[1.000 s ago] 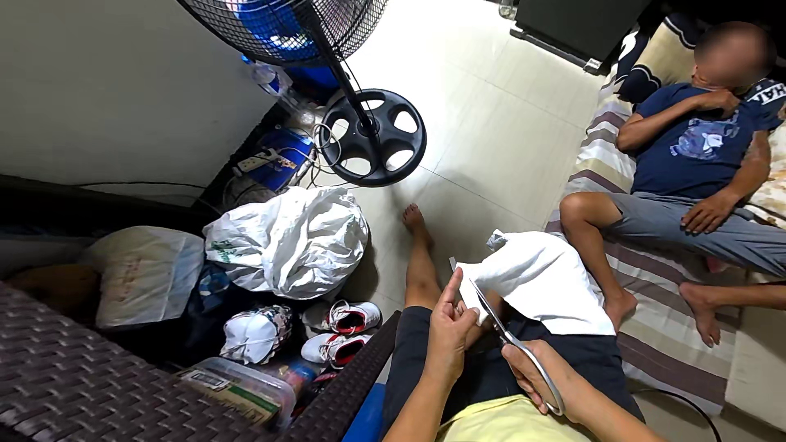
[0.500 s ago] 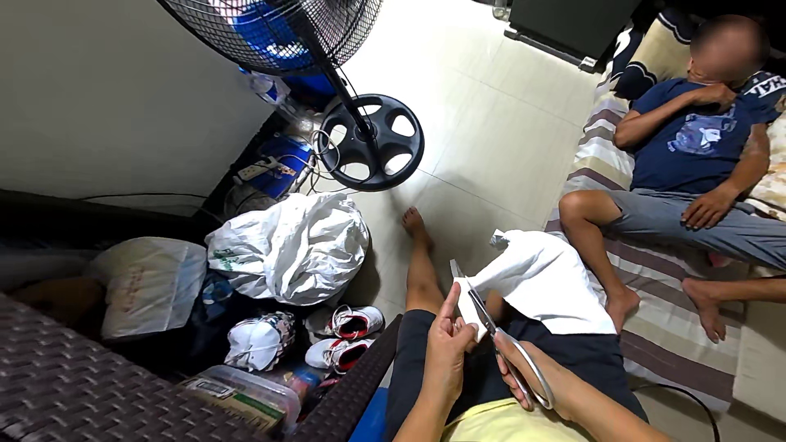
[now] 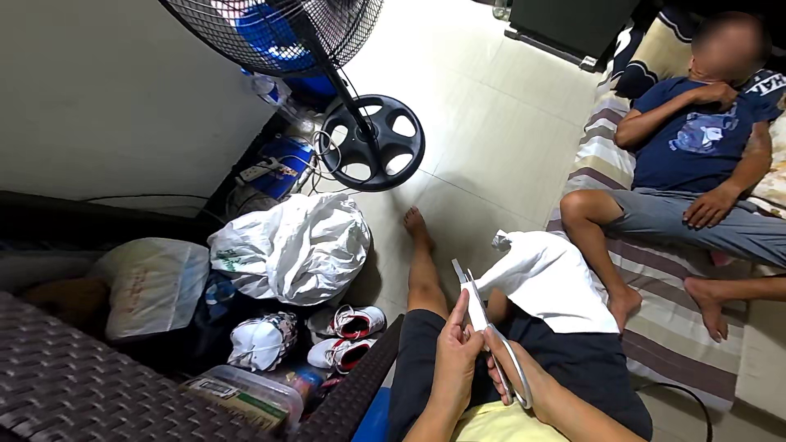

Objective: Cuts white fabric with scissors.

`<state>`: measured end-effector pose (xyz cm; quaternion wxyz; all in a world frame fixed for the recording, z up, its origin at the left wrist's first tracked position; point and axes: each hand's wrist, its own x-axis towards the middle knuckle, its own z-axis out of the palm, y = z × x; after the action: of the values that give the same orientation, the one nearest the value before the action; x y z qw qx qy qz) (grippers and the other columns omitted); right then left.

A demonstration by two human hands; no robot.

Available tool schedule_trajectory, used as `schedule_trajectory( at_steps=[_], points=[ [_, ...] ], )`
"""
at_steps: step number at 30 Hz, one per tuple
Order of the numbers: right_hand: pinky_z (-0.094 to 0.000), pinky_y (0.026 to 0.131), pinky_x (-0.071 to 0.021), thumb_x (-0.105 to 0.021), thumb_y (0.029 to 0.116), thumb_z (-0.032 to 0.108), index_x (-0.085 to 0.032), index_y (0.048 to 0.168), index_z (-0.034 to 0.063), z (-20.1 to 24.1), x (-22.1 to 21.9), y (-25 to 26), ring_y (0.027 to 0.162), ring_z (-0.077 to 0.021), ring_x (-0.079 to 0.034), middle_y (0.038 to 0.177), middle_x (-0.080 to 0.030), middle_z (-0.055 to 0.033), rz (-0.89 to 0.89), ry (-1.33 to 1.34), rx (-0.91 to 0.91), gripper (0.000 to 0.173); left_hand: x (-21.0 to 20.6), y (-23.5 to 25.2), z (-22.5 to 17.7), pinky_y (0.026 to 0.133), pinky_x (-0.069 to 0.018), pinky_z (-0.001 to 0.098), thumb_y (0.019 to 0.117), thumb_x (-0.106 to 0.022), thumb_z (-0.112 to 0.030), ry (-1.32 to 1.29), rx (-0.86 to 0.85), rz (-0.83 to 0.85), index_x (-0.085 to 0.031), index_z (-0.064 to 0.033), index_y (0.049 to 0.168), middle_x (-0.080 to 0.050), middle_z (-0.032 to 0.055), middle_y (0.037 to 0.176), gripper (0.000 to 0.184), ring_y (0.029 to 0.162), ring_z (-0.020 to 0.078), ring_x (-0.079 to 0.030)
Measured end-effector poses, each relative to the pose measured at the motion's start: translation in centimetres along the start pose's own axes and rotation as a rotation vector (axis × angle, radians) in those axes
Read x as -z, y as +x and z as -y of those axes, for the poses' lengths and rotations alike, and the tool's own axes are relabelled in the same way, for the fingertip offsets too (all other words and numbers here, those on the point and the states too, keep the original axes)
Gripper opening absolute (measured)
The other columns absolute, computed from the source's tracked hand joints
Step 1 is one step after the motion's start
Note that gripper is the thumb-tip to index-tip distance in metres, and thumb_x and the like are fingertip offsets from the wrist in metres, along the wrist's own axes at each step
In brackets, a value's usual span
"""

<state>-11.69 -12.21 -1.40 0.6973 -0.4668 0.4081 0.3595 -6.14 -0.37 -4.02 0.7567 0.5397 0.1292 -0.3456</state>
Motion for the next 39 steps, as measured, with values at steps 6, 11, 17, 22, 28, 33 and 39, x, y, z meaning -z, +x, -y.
schedule_trajectory(
  at_steps=[6,11,17,22,28,33,39],
  points=[
    [-0.0216,0.049,-0.0458,-0.033,0.1093,0.051,-0.052,0.091,0.009,-0.7,-0.6,0.3,0.048,-0.0064,-0.048,0.062,-0.045,0.0038,-0.018,0.065,0.01,0.049,0.0,-0.3,0.0,0.078,-0.0549,0.0203,0.0901,-0.053,0.012,0.015,0.038,0.001,-0.031,0.0028,0.157,-0.058,0.013,0.139,0.071,0.088,0.0068,-0.066],
    [-0.0215,0.046,-0.0454,-0.032,0.1096,0.05,-0.05,0.088,0.0092,-0.9,-1.0,0.3,0.046,-0.0068,-0.048,0.059,-0.044,0.0034,-0.03,0.108,-0.006,0.05,0.0,-0.4,0.1,0.079,-0.0553,0.0209,0.0899,-0.052,0.013,0.005,0.049,-0.005,-0.032,0.0029,0.156,-0.059,0.0124,0.138,0.07,0.09,0.0068,-0.067],
    [-0.0224,0.044,-0.045,-0.03,0.1092,0.053,-0.05,0.084,0.0097,-1.0,-1.3,0.3,0.043,-0.0072,-0.047,0.056,-0.044,0.0033,-0.039,0.165,-0.006,0.053,0.0,-0.7,-0.1,0.078,-0.0549,0.0208,0.0886,-0.051,0.014,0.008,0.055,0.018,-0.033,0.0032,0.155,-0.059,0.0127,0.137,0.07,0.089,0.007,-0.067],
    [-0.0214,0.042,-0.0431,-0.034,0.109,0.052,-0.05,0.083,0.0101,-1.1,-1.2,0.4,0.041,-0.0067,-0.045,0.055,-0.043,0.0034,-0.037,0.193,0.003,0.052,0.3,-0.8,-0.2,0.081,-0.0557,0.0232,0.0876,-0.049,0.015,-0.013,0.07,0.044,-0.03,0.0028,0.157,-0.057,0.0143,0.139,0.073,0.093,0.0094,-0.067],
    [-0.0212,0.04,-0.0422,-0.036,0.1088,0.05,-0.05,0.082,0.0104,-0.9,-1.2,0.2,0.04,-0.0064,-0.045,0.053,-0.043,0.0036,-0.032,0.198,0.015,0.05,0.6,-1.1,-0.9,0.082,-0.0551,0.0238,0.0862,-0.045,0.015,-0.03,0.067,0.035,-0.03,0.0028,0.156,-0.052,0.0147,0.146,0.073,0.098,0.0093,-0.066],
    [-0.0223,0.046,-0.0436,-0.032,0.1085,0.055,-0.058,0.093,0.0108,-1.2,-0.1,0.3,0.047,-0.0066,-0.046,0.061,-0.047,0.0036,-0.002,0.035,0.172,0.053,0.2,-2.3,-1.0,0.088,-0.0544,0.0252,0.0868,-0.046,0.014,-0.006,0.05,0.091,-0.03,0.0029,0.156,-0.048,0.0136,0.151,0.072,0.109,0.0101,-0.065],
    [-0.022,0.043,-0.0414,-0.035,0.1079,0.055,-0.053,0.084,0.0119,-1.6,0.3,0.1,0.044,-0.0063,-0.043,0.057,-0.044,0.0043,-0.002,0.058,0.16,0.053,0.2,-3.2,-1.0,0.088,-0.0537,0.0249,0.0857,-0.045,0.015,0.036,0.029,0.099,-0.03,0.0023,0.156,-0.049,0.013,0.151,0.073,0.108,0.0089,-0.064]
  ],
)
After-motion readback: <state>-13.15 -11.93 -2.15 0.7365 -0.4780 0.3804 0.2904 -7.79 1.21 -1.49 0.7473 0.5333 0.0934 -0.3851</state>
